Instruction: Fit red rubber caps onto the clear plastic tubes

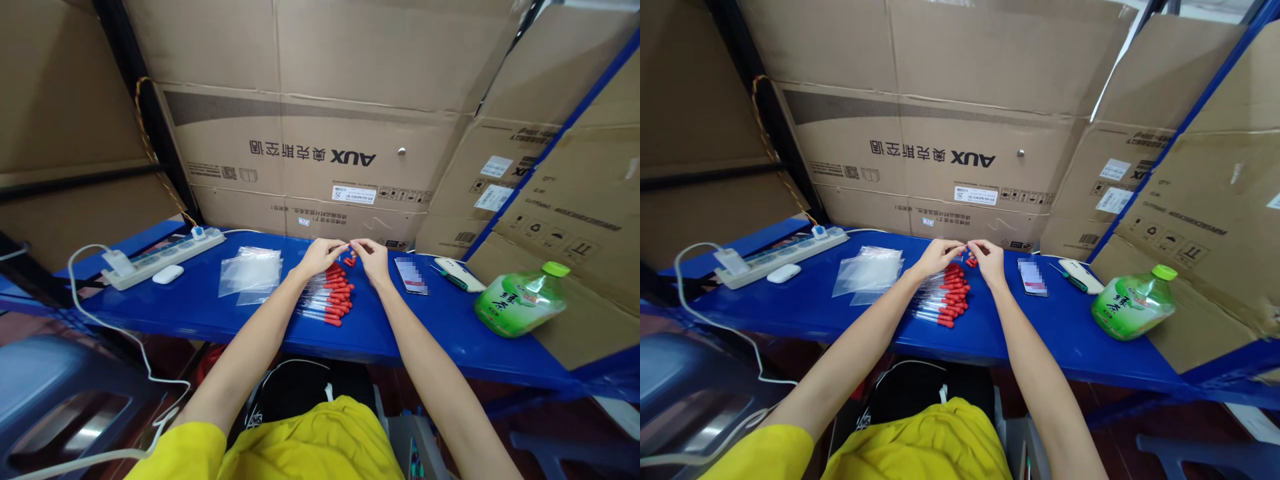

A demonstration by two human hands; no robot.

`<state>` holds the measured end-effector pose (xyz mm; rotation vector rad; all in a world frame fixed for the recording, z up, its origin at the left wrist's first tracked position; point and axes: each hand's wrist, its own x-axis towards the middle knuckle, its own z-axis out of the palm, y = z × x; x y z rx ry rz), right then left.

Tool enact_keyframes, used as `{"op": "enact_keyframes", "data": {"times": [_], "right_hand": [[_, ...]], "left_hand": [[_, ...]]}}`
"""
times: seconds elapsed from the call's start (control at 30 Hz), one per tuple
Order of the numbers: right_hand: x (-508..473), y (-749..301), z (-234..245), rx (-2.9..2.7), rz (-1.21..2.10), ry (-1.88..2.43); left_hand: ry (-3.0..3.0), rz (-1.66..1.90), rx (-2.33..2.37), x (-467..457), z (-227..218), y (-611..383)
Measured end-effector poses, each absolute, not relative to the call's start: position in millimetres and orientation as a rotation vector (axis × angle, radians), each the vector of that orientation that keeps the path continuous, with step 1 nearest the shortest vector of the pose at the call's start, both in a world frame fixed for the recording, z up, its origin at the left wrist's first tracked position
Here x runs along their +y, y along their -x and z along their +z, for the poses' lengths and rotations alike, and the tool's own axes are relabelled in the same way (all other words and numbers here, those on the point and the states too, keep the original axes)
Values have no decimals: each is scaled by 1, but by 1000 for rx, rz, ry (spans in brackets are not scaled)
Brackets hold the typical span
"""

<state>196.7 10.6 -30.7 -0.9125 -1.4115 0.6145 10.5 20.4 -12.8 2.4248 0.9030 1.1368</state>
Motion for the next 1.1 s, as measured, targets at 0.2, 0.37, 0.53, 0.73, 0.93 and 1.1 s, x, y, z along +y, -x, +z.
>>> {"op": "enact_keyframes", "data": {"times": [0.2,0.37,0.53,0.73,0.93,1.1], "right_hand": [[10,-197,-32,-1403,626,931],[10,-197,-31,-1393,636,893],[10,-197,-29,-1416,648,879],[10,-201,-27,-1406,794,792],[11,-203,-29,-1415,872,786],[9,-204,-29,-1454,849,817]], "left_hand": [[-2434,1111,872,20,-10,-11],[-2433,1140,815,22,-10,-11],[-2398,1217,818,20,-8,-14],[-2391,1273,790,26,-12,-12],[-2360,1185,797,36,-20,-7],[-2360,1140,775,35,-19,-5]]}}
